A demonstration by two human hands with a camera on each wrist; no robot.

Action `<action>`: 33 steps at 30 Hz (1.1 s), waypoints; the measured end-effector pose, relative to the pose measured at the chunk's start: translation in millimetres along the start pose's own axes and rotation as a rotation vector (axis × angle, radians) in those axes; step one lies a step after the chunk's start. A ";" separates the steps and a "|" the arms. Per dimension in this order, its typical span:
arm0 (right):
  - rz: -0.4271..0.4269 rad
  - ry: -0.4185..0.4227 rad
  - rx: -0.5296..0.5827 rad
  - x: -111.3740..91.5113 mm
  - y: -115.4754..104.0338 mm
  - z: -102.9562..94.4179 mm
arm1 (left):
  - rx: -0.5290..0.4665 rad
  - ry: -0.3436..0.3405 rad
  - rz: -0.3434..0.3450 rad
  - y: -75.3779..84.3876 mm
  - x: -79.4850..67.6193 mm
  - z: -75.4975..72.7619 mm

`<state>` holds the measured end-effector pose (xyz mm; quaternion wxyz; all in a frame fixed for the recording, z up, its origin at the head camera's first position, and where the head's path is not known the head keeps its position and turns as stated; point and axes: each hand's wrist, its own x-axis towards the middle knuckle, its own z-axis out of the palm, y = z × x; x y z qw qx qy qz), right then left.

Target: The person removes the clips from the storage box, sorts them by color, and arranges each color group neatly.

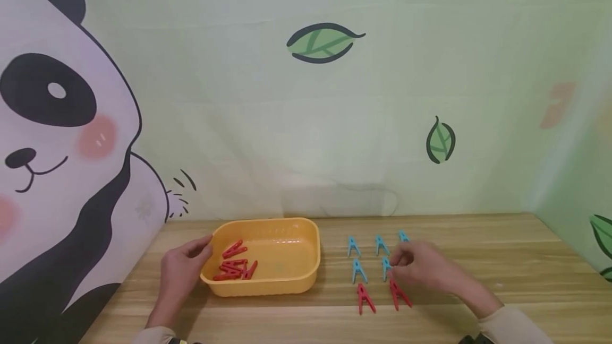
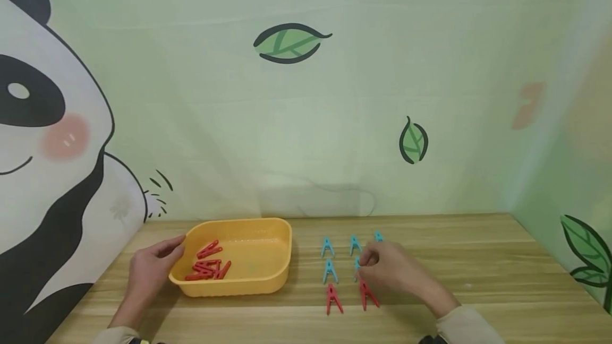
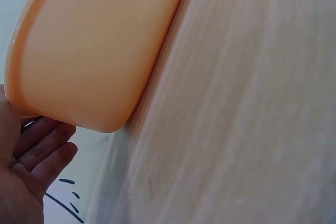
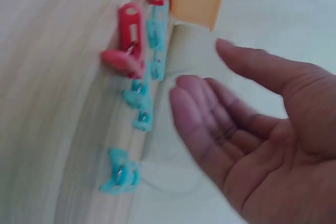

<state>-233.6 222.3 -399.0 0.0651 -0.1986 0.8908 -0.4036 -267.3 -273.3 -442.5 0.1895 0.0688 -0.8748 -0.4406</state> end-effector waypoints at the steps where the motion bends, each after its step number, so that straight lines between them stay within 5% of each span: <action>1: -0.039 0.010 0.000 1.8 -2.8 0.5 | 0.001 -0.002 -0.001 0.2 -0.2 0.1; 10: -0.230 0.064 0.039 17.8 -31.6 16.4 | -0.001 -0.006 0.004 -1.1 0.0 1.9; 24: -0.290 0.034 0.152 64.4 -80.3 70.1 | -0.009 -0.016 -0.014 -2.2 1.4 0.3; 33: -0.303 0.043 0.098 102.6 -100.6 97.8 | -0.025 -0.032 -0.016 -0.4 2.0 0.0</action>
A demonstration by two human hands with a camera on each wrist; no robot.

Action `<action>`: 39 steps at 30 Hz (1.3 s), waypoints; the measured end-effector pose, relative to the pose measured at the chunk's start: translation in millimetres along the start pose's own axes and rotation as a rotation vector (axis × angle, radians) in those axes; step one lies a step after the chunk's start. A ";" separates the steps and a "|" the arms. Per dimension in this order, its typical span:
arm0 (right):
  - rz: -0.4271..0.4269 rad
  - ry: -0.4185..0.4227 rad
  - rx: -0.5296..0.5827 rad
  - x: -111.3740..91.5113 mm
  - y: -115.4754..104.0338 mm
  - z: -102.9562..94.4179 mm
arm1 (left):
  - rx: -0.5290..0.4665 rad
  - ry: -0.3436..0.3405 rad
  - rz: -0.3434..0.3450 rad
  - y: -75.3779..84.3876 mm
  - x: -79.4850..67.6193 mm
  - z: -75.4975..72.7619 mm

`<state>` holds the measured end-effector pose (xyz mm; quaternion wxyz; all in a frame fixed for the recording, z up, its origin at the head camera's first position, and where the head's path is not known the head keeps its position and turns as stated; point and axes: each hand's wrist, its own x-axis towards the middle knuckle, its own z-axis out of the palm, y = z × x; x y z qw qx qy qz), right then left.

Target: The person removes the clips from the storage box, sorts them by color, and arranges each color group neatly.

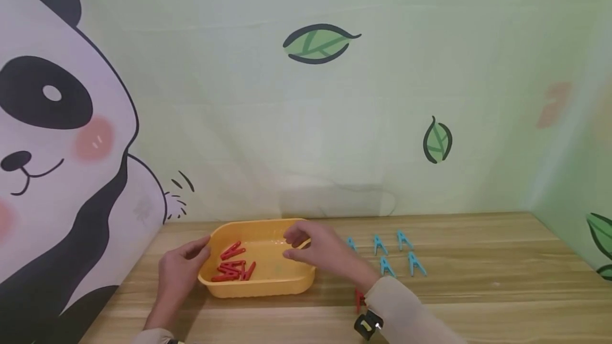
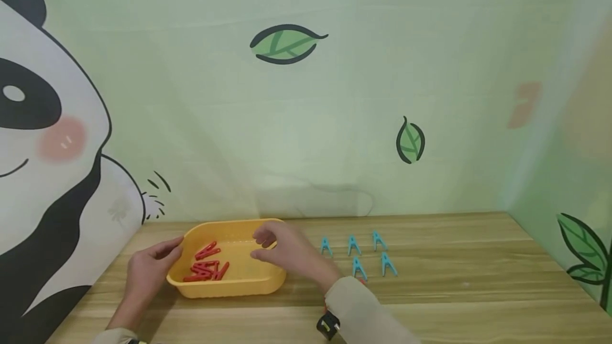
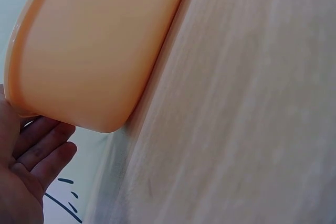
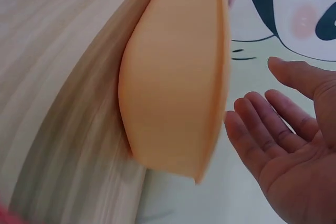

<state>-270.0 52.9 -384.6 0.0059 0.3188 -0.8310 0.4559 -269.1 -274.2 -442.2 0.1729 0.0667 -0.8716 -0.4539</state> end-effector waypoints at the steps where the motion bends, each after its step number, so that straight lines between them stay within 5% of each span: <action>1: 0.000 -0.012 0.004 4.1 -0.2 3.3 | -0.001 0.000 0.000 0.5 -0.3 -0.2; 11: -0.029 -0.111 0.035 34.5 5.1 38.1 | 0.012 0.016 0.007 1.1 -2.5 -0.1; 24: 0.057 -0.145 0.057 55.0 12.7 61.8 | 0.020 0.032 0.019 -1.7 -1.6 0.6; 33: 0.079 -0.212 -0.008 61.9 19.7 74.7 | 0.014 0.016 0.004 0.0 -3.2 1.0; 39: 0.009 -0.227 -0.110 64.5 22.2 77.2 | 0.011 0.021 0.012 0.5 -2.5 -0.5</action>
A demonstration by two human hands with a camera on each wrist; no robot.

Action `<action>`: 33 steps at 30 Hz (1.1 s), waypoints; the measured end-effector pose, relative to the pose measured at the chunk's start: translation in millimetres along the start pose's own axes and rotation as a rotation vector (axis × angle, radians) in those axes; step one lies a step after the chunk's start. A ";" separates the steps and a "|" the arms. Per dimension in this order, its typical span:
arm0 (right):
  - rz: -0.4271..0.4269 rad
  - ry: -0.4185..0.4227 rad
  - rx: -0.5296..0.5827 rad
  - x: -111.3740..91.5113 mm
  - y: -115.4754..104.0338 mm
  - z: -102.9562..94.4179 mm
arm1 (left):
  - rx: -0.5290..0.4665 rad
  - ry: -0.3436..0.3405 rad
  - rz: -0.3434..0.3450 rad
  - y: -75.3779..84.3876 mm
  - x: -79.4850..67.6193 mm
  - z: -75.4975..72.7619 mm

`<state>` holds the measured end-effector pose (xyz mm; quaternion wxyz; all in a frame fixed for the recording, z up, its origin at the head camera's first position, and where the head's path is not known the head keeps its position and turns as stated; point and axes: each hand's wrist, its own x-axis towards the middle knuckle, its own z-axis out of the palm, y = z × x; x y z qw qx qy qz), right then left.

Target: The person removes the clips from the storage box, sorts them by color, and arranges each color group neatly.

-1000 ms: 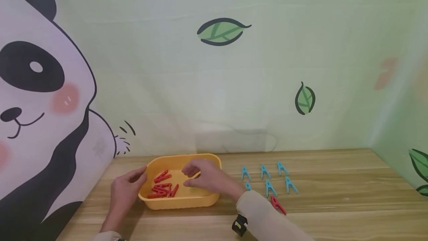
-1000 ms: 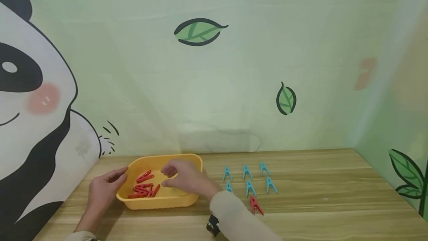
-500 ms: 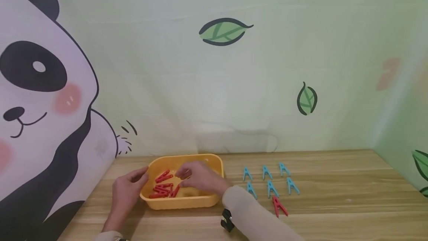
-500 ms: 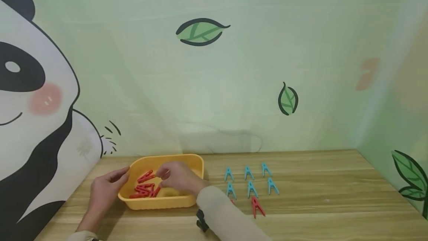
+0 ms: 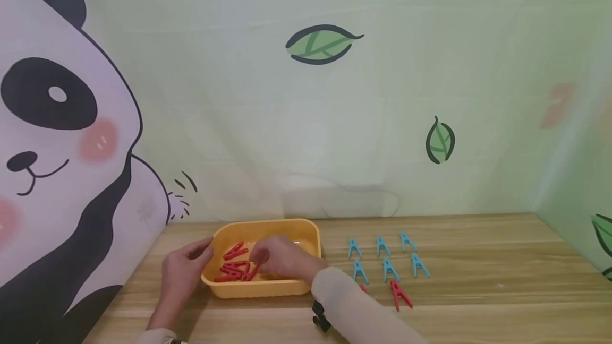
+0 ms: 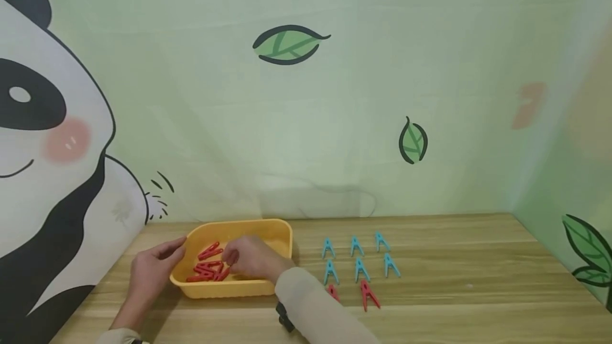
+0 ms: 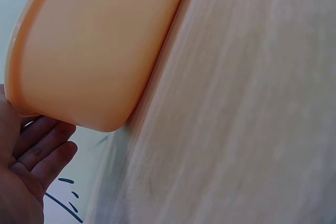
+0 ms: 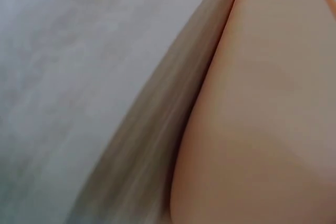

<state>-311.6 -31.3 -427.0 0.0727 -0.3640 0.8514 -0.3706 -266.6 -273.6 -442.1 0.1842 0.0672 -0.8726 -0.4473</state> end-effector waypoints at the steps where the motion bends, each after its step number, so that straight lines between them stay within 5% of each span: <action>1: -0.010 0.003 -0.020 0.3 0.3 0.3 | 0.001 0.000 0.001 0.1 0.2 0.0; 8: -0.018 0.013 -0.124 0.6 -0.9 0.9 | 0.002 -0.008 -0.010 0.7 -0.3 -0.5; 13: -0.056 -0.055 -0.170 0.3 -2.0 0.0 | -0.001 -0.006 -0.007 1.4 -0.1 -0.5; 20: -0.043 -0.095 -0.144 1.1 -2.0 0.2 | -0.010 -0.008 -0.016 1.1 -0.4 -0.8; 33: 0.000 -0.015 -0.095 -3.4 -6.4 -5.7 | -0.012 0.009 0.007 1.2 -0.4 -0.6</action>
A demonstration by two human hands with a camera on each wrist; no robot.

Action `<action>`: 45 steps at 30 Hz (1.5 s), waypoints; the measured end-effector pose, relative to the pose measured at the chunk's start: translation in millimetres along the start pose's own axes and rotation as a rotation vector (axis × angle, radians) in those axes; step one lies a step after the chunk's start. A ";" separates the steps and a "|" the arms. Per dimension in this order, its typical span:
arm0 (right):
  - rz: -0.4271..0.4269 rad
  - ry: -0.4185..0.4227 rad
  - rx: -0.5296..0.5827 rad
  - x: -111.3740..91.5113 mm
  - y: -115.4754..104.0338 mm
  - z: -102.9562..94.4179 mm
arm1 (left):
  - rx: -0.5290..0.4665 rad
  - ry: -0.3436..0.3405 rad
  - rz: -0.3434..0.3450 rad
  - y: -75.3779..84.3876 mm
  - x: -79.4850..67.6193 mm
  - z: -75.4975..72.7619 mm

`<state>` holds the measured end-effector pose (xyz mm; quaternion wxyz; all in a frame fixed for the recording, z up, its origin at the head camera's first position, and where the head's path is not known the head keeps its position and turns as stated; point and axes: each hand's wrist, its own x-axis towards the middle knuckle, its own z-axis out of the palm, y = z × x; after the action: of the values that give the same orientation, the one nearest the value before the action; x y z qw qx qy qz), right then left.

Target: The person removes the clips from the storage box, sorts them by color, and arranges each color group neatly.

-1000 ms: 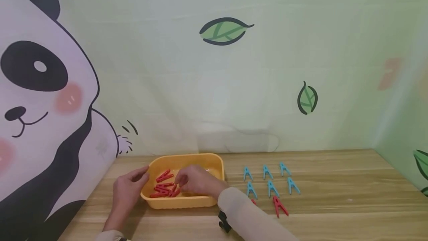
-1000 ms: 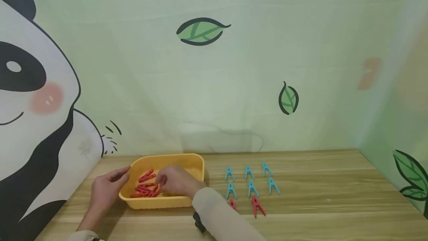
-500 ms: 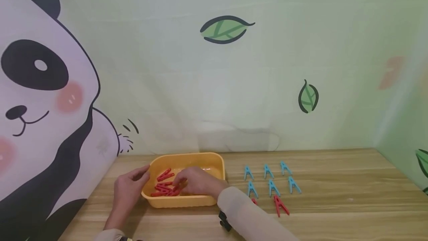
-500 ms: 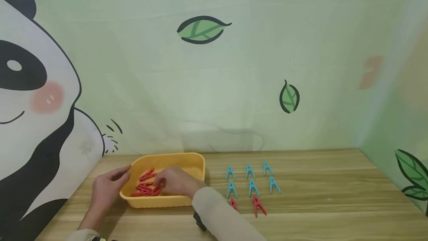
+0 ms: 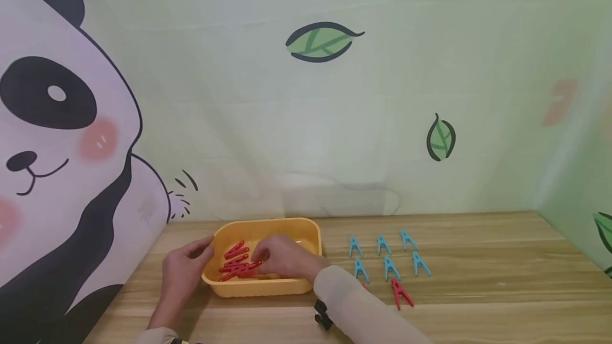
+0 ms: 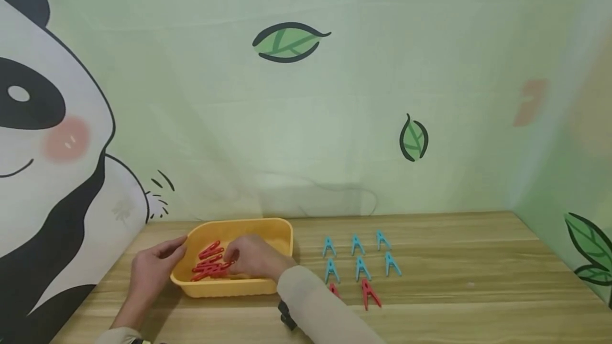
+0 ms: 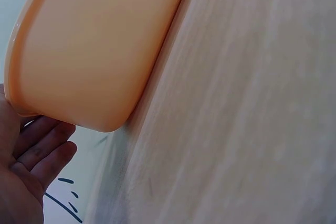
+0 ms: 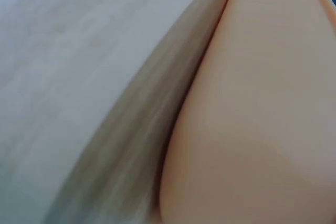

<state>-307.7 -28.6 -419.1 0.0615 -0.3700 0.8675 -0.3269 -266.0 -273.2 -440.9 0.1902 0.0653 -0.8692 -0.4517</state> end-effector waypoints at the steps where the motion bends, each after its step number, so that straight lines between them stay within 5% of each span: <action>1: 0.004 0.004 0.011 -0.7 -1.0 -1.3 | 0.001 0.000 0.002 0.2 -0.1 0.0; 6: 0.030 0.048 0.051 -4.0 -5.4 -8.7 | 0.009 0.001 0.011 0.5 0.1 0.1; 22: -0.176 0.201 0.146 -42.6 -15.0 -40.2 | 0.016 -0.002 0.005 -1.3 1.3 1.4; 45: -0.061 0.399 0.025 -127.2 14.1 -82.3 | 0.014 0.002 -0.008 -1.6 1.6 0.8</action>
<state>-253.5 108.2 -380.8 -0.1168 -0.3231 0.8469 -0.4060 -267.8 -274.0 -442.2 0.1886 0.0707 -0.8719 -0.4462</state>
